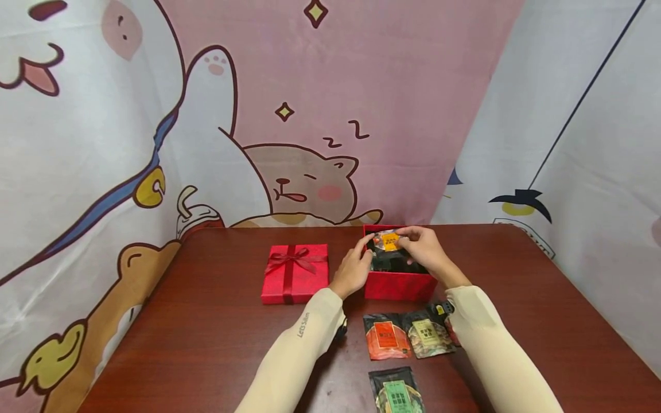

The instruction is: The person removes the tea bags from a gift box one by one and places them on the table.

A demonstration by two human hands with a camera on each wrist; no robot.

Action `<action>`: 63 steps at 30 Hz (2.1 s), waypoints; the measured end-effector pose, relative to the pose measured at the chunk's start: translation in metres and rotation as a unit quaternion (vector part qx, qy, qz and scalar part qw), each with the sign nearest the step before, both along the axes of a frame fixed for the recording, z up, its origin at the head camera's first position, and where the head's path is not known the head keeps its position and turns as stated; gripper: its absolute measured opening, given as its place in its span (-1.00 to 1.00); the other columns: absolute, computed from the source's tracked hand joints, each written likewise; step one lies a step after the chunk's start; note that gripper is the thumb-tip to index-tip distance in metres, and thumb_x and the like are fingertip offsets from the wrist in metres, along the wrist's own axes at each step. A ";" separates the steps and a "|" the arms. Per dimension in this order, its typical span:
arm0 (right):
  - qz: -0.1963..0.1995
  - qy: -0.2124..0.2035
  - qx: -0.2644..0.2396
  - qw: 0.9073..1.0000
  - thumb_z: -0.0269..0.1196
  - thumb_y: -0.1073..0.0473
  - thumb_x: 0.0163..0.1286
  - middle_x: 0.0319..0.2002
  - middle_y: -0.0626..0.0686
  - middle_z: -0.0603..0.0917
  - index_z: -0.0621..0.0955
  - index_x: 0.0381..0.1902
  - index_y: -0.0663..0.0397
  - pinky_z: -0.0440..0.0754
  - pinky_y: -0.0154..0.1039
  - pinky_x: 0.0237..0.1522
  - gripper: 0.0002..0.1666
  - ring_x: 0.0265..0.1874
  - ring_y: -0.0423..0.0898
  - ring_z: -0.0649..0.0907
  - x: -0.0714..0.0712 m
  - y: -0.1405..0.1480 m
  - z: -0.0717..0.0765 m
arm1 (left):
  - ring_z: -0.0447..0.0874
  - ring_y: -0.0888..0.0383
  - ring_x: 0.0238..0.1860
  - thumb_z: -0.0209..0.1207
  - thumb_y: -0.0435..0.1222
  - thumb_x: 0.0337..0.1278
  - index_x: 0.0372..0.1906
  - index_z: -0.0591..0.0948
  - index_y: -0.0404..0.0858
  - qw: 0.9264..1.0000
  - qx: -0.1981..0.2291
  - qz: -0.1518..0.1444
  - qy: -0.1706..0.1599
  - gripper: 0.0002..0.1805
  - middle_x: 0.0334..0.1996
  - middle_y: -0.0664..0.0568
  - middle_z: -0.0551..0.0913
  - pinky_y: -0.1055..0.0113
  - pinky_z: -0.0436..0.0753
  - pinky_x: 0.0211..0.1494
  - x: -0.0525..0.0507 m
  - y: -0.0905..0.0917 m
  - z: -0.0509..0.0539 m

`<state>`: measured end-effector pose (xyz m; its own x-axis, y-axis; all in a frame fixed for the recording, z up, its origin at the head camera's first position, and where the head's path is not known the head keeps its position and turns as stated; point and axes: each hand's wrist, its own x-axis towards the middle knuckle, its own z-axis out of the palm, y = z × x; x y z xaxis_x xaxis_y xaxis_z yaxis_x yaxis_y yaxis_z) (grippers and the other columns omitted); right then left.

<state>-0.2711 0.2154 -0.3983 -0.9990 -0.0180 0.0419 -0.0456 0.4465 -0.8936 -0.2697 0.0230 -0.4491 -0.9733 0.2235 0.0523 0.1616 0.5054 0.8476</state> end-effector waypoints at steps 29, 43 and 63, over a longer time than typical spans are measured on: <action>0.008 -0.009 -0.013 1.000 0.13 0.23 0.44 -0.01 0.34 0.64 0.53 0.18 0.34 0.63 -0.25 -0.52 -0.58 -0.29 -0.10 0.62 0.033 0.005 0.012 | 0.52 0.03 -0.05 -0.20 0.00 0.49 0.46 0.26 0.33 1.000 0.002 -0.008 0.009 -0.50 -0.19 -0.01 0.50 0.01 0.47 -0.02 0.002 -0.001 0.002; 0.014 -0.022 -0.017 1.000 0.16 0.19 0.46 0.01 0.34 0.64 0.51 0.21 0.33 0.65 -0.23 -0.50 -0.55 -0.29 -0.07 0.63 0.056 0.007 0.012 | 0.50 0.04 0.05 -0.20 -0.02 0.50 0.46 0.27 0.33 1.000 0.008 -0.008 0.011 -0.50 -0.08 0.01 0.50 -0.03 0.46 0.01 0.002 -0.001 0.002; 0.001 -0.032 -0.037 0.999 0.16 0.23 0.43 0.03 0.30 0.62 0.52 0.19 0.31 0.66 -0.19 -0.49 -0.58 -0.23 -0.01 0.62 0.074 0.008 0.007 | 0.50 0.04 -0.01 -0.22 -0.01 0.49 0.44 0.28 0.34 1.000 0.005 -0.003 0.011 -0.51 -0.19 0.04 0.48 0.00 0.43 -0.04 0.002 0.000 0.001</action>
<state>-0.1966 0.2235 -0.3911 -0.9996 -0.0184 -0.0202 0.0117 0.3799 -0.9249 -0.2679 0.0231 -0.4479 -0.9703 0.2295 0.0763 0.1841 0.4963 0.8484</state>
